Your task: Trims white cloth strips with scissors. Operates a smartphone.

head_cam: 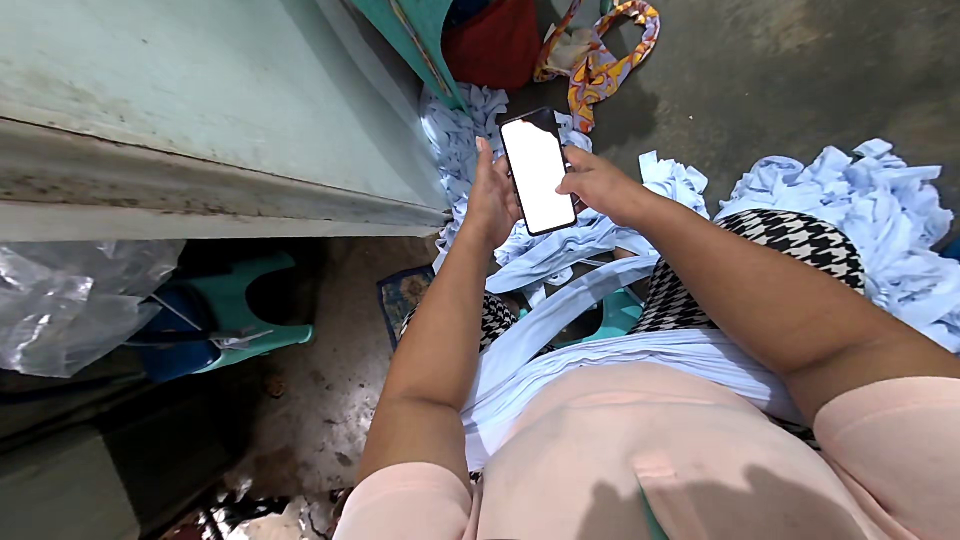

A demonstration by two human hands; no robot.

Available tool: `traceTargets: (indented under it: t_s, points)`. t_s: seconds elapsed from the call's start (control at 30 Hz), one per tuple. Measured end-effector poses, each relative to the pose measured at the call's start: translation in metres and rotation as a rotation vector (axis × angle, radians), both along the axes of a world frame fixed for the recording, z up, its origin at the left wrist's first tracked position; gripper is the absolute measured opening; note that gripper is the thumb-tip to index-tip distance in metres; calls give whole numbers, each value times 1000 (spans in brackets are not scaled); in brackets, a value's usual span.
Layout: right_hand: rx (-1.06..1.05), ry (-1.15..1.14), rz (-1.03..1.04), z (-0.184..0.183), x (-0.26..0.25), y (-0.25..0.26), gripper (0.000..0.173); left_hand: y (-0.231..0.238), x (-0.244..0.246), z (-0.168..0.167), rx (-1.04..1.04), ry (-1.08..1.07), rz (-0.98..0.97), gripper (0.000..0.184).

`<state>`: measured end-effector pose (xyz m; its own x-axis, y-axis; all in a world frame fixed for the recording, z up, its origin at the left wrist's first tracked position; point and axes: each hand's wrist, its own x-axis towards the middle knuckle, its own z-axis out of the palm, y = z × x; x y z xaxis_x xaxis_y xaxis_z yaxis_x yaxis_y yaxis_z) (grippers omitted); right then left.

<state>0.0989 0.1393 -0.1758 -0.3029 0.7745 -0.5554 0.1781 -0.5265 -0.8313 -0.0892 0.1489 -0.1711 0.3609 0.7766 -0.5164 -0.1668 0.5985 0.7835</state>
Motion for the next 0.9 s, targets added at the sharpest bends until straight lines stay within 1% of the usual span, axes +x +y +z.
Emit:
traceTargets:
  t_s: [0.1,0.37,0.73,0.9]
  points:
    - [9,-14,12,0,0,0,48,0,0,-1,7,-1,-6,90]
    - [11,-6,12,0,0,0,49,0,0,0,13,4,-5,90]
    - [15,0,2,2,0,-1,47,-1,1,2,8,11,4,82]
    - [16,-4,3,2,0,-1,48,-1,0,1,13,12,-5,82]
